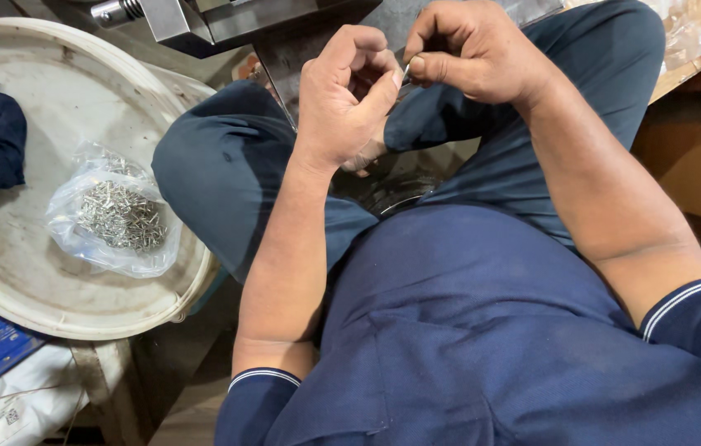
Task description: The person sits cross-legged and uses a manual press to assemble small metal fasteners. They pick up individual pins and sleeves from a plastic bag, insert them into the press, and operate the screw mechanism to join the parts.
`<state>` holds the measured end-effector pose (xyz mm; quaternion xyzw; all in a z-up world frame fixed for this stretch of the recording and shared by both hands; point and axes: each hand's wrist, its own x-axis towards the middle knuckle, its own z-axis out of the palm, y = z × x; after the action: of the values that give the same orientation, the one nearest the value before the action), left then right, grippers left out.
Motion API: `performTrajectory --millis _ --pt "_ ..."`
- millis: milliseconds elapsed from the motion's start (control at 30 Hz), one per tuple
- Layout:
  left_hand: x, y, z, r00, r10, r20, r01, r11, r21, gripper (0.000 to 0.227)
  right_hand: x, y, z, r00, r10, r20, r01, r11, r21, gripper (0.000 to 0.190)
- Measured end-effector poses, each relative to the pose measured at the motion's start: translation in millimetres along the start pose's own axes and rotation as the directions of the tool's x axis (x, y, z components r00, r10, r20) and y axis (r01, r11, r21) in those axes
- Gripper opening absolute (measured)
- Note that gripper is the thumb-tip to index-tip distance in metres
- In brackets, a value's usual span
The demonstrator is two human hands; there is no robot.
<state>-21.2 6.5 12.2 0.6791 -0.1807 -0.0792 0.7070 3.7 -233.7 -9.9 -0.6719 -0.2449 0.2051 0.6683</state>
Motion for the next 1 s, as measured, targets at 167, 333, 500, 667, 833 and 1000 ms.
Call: performTrajectory --millis 167,333,500,667,833,1000 --pt "0.7 6.5 -2.3 0.999 0.030 0.029 -0.031 0.998 0.063 0.018 -2.4 -2.1 1.5 0.999 0.049 -0.021 -0.049 0.999 0.020 0.009" --pt "-1.5 18.1 -5.4 0.998 0.052 0.038 -0.059 0.970 0.236 0.017 0.9 -5.9 5.1 0.996 0.069 -0.052 -0.071 0.997 -0.037 0.009" --pt "-0.4 18.0 -4.1 0.935 0.302 0.186 -0.336 0.581 0.742 0.022 3.9 -8.0 21.0 0.972 -0.215 -0.094 0.107 0.764 -0.636 0.015" --pt "-4.2 10.5 2.5 0.928 0.339 0.153 -0.317 0.505 0.803 0.026 10.9 -4.7 44.8 0.908 -0.412 -0.082 0.173 0.544 -0.821 0.022" --pt "-1.3 -2.3 -7.5 0.936 0.352 0.010 -0.264 0.682 0.682 0.027 4.7 -3.7 38.5 0.952 -0.289 -0.106 0.135 0.702 -0.700 0.016" --pt "4.2 -2.4 -11.7 0.955 0.184 -0.231 -0.060 0.887 0.458 0.020 -2.1 0.3 27.6 0.964 -0.101 -0.248 0.017 0.947 -0.322 0.010"
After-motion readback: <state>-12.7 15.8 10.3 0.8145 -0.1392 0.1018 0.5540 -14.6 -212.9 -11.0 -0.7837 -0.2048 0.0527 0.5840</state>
